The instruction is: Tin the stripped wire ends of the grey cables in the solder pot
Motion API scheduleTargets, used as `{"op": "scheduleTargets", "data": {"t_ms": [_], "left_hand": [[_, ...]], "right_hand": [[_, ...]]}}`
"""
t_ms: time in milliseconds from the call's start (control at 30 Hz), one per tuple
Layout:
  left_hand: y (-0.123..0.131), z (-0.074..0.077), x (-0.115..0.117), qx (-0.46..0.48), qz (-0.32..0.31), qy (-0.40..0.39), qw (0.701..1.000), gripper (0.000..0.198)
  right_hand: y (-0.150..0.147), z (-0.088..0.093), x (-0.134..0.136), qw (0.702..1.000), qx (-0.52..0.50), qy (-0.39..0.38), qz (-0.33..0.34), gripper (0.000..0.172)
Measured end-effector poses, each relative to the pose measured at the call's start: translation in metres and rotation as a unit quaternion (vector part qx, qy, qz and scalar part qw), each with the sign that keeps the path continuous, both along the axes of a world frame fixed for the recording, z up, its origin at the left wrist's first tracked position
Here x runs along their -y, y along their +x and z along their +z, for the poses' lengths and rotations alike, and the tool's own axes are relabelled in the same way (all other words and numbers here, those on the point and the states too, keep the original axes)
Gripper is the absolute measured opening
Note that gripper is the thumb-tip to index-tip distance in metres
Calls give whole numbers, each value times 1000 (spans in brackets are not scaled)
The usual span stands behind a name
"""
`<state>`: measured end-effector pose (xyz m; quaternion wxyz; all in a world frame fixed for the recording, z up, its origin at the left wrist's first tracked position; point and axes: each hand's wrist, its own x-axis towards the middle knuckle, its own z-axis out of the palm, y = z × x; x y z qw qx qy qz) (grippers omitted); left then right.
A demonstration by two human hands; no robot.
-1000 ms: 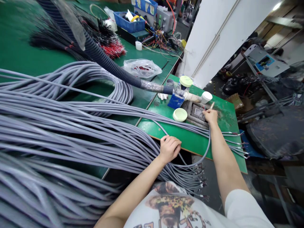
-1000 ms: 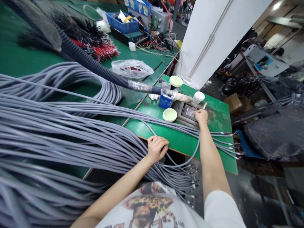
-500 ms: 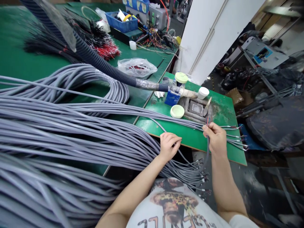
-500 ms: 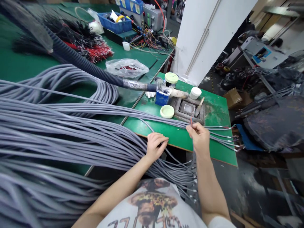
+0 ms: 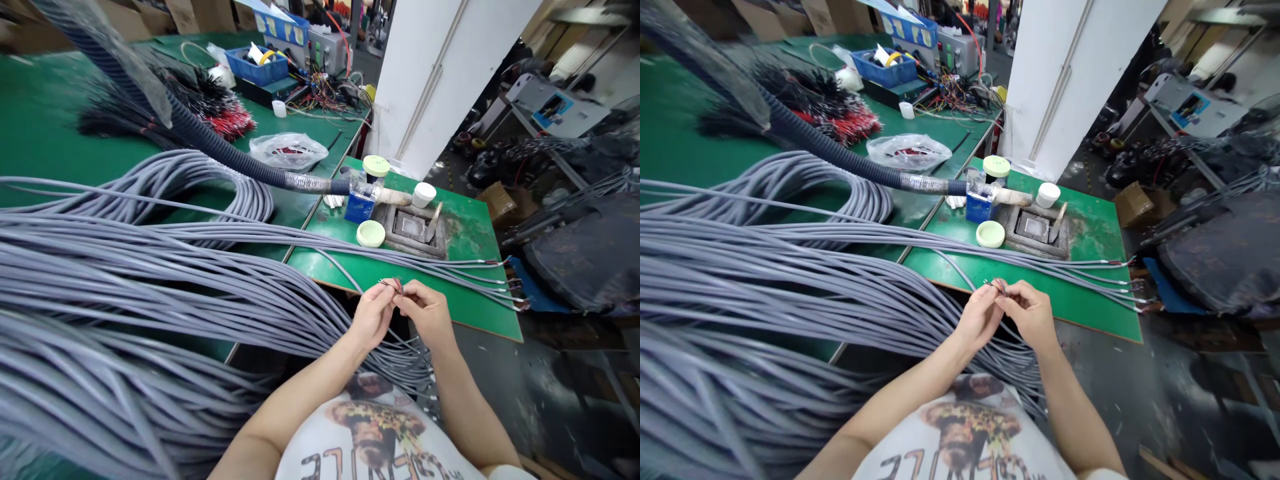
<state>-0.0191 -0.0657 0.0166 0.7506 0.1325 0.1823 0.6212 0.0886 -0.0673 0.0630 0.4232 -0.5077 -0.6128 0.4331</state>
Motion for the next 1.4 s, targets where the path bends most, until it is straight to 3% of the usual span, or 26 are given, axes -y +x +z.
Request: {"op": "scheduleTargets", "data": {"t_ms": [133,233,300,467,533,667,833,1033,1133,1267,1333,1400], "left_hand": [[-12,4,0,72,-49,-31,996,16],[-7,1,-1,124,-157,-44,979,20],[0,-2,1,139,-193,-50,970,23],[6,-9,12,77,-159,-16,984,29],[3,-11,16,35,-130,7,991,29],[-6,-14,15,-35,-85,16,996,25],[-10,-19,14,-97,-71,26,992,26],[-5,-27,20,-175,-81,65,979,28],[-9,-26,20,-233,-84,103,963,31],[-20,-16,19,-344,-30,194,918,31],[-24,-13,19,-382,-6,226,896,31],[-24,-15,22,-391,-7,227,892,30]], "right_hand": [[3,-1,19,997,77,-3,24,14],[4,-8,30,993,104,46,23,11],[4,-12,31,994,94,55,19,9],[4,-18,25,998,9,20,-60,17],[5,-16,23,998,18,23,-58,13],[12,6,20,978,179,101,29,6],[14,35,9,924,305,228,38,13],[-6,35,-2,887,370,270,51,29],[-14,34,-2,916,305,259,34,13],[-18,31,-4,978,139,154,24,15],[-18,33,-8,992,64,110,23,17],[-15,40,-12,992,-13,126,-15,17]]}}
